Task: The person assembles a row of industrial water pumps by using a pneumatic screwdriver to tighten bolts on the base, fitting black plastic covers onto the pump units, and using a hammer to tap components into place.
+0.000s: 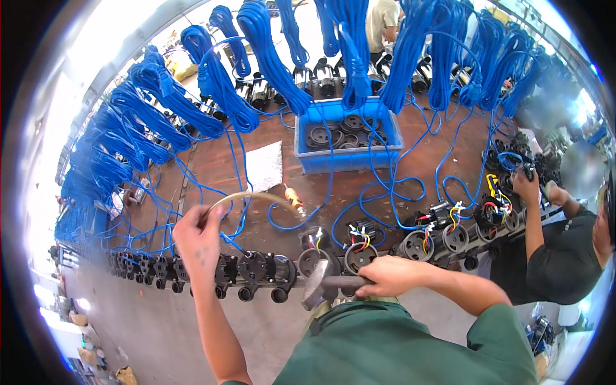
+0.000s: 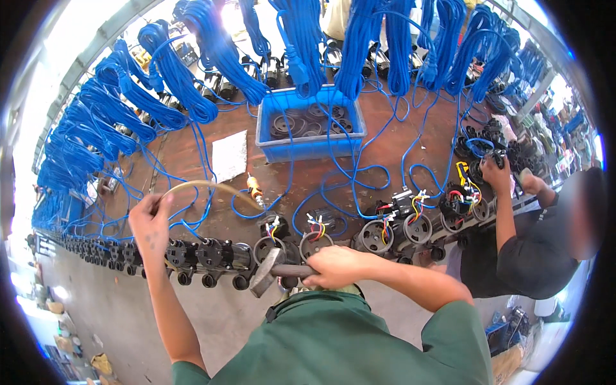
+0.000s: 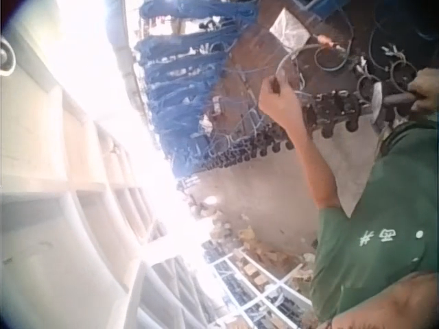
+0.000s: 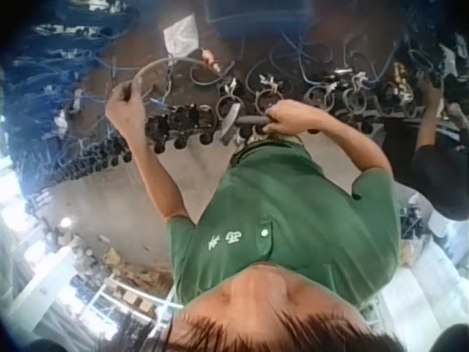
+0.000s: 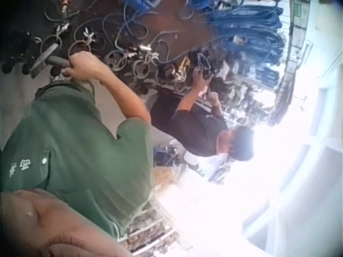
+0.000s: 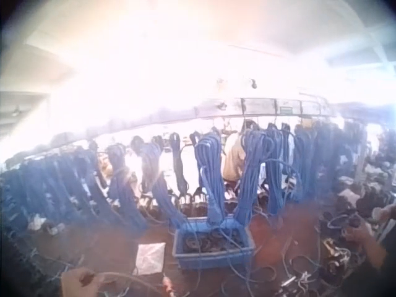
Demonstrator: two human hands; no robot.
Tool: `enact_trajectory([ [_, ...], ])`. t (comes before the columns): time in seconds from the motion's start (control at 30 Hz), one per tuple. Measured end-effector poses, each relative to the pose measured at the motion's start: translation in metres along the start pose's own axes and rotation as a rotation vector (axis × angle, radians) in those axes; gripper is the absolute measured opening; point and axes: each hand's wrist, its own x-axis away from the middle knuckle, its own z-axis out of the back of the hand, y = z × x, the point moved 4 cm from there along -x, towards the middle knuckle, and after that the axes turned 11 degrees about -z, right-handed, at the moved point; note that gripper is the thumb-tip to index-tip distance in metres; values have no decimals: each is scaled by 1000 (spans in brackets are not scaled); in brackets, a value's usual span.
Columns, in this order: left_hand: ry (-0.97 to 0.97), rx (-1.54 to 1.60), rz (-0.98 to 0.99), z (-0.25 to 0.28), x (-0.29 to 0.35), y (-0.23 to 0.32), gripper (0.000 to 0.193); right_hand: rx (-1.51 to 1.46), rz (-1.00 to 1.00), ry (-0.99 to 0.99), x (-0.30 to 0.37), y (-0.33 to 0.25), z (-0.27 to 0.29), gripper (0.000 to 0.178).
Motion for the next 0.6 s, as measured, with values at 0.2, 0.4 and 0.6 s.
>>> enact_trajectory([
  [0.2,63,-165,261,59,58,-71,19,-260,-178,223,45,42,17,44],
  [0.4,-139,-297,150,31,79,-81,20,-27,-475,568,25,135,68,44],
  [0.6,439,347,-471,137,108,57,18,216,-773,388,-15,228,110,44],
])
